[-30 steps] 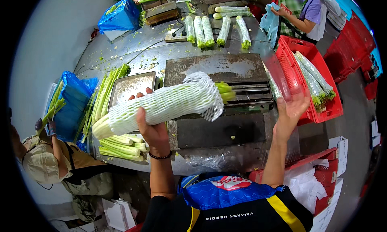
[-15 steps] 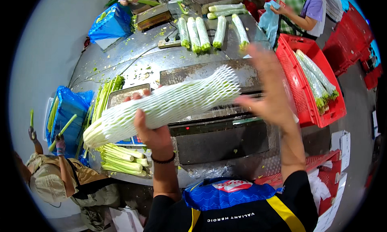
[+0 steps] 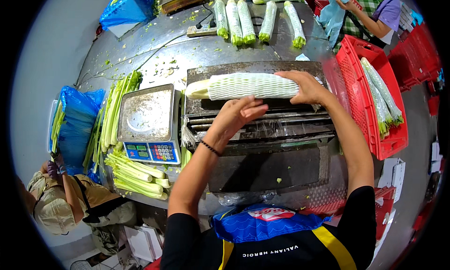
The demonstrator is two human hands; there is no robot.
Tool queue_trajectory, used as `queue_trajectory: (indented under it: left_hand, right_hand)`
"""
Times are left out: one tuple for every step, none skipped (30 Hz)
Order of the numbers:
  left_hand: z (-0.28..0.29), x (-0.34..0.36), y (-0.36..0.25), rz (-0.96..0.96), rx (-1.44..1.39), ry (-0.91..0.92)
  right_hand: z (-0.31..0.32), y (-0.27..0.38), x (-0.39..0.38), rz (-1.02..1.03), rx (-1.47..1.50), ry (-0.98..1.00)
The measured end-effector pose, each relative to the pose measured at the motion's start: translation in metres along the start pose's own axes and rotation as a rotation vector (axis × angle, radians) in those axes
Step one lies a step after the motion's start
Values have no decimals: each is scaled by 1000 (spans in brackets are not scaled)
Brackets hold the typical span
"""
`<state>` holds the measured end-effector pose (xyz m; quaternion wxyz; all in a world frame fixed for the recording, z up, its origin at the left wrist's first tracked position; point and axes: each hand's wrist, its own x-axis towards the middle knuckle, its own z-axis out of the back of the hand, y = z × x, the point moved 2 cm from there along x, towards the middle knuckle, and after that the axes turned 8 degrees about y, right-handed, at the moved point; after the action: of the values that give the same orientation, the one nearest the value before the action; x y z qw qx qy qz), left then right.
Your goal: The person weighs bundles of celery stalks on a digital scale, slides them into protective mesh sleeves, and uses a heat sealer to wrap them in plastic film.
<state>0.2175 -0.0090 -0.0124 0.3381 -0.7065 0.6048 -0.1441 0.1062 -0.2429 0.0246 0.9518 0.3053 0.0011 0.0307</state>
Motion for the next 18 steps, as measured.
queue_trajectory:
  left_hand:
    - [2,-12,-2,91,134,-17]
    - [-12,-29,-20,174,399,-2]
    - [-8,-39,-27,109,644,-50]
    - [-5,-44,-34,37,886,-90]
    - [-7,-46,-48,-186,1326,-194]
    - [-10,-44,-58,-433,1747,-296]
    - [-9,-40,-65,-507,2019,-355]
    - [-9,-33,-71,-586,2289,-411]
    - [16,-25,-70,-431,2203,-321]
    - [37,-20,-65,-281,2113,-238]
    - [35,-22,-65,-299,2087,-209]
    - [34,-25,-64,-302,2095,-223]
    - [31,-31,-61,-307,2098,-234]
    - [29,-37,-57,-311,2100,-248]
    - [26,-46,-55,-392,2145,-276]
    - [28,-54,-54,-445,2099,-351]
    - [29,-58,-54,-503,2051,-413]
    - [30,-66,-54,-553,2009,-487]
  right_hand:
    - [-4,-6,3,23,13,31]
    - [-9,-13,4,37,28,58]
    - [-14,-17,7,15,97,86]
    - [-14,-19,11,26,69,113]
    - [-13,-21,15,35,42,139]
    - [-11,-21,17,39,14,171]
    - [-7,-17,23,31,30,199]
    - [-6,-14,23,65,23,206]
    - [-6,-13,20,106,-28,178]
    - [-7,-11,19,153,-77,148]
    - [-4,-8,14,161,-152,68]
    - [-3,1,1,165,-226,-9]
    - [-3,11,-16,164,-303,-81]
    - [-2,20,-31,108,-294,-177]
    - [1,32,-48,60,-291,-271]
    - [1,42,-65,13,-289,-365]
    - [-2,45,-88,-101,-218,-451]
    - [-13,45,-105,-202,-135,-536]
